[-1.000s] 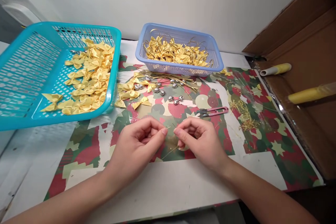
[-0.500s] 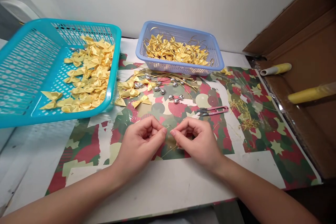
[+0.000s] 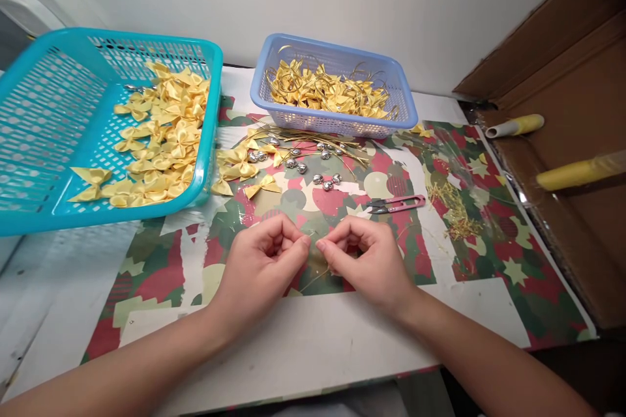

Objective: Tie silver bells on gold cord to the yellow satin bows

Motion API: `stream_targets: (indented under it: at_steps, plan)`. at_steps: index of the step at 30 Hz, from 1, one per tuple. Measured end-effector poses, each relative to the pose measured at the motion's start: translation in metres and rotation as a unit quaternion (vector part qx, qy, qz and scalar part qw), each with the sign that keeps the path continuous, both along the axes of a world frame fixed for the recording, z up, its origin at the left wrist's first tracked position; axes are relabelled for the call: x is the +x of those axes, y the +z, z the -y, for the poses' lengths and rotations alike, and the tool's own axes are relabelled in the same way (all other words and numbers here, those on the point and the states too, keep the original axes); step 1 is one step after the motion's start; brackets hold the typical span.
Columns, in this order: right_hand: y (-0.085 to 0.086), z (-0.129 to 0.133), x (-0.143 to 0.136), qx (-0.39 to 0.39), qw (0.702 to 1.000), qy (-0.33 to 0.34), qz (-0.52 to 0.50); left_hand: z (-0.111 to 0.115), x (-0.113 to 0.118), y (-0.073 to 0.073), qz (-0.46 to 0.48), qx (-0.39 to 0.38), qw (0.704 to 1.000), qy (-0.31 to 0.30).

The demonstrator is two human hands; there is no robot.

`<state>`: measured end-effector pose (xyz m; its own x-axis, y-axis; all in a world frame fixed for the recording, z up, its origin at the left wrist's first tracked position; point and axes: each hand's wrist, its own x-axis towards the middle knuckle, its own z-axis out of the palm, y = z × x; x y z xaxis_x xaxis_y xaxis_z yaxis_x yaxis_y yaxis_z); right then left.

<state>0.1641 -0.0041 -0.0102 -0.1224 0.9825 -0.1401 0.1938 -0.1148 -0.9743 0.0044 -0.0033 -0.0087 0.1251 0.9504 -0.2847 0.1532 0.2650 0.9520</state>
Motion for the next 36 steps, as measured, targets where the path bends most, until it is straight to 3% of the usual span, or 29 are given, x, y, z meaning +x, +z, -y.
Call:
stream_targets:
  at_steps: [36]
  plan:
    - [-0.0019, 0.0008, -0.0012, 0.029, 0.999, -0.006, 0.032, 0.0004, 0.0026, -0.0005, -0.022, 0.021, 0.999, 0.015]
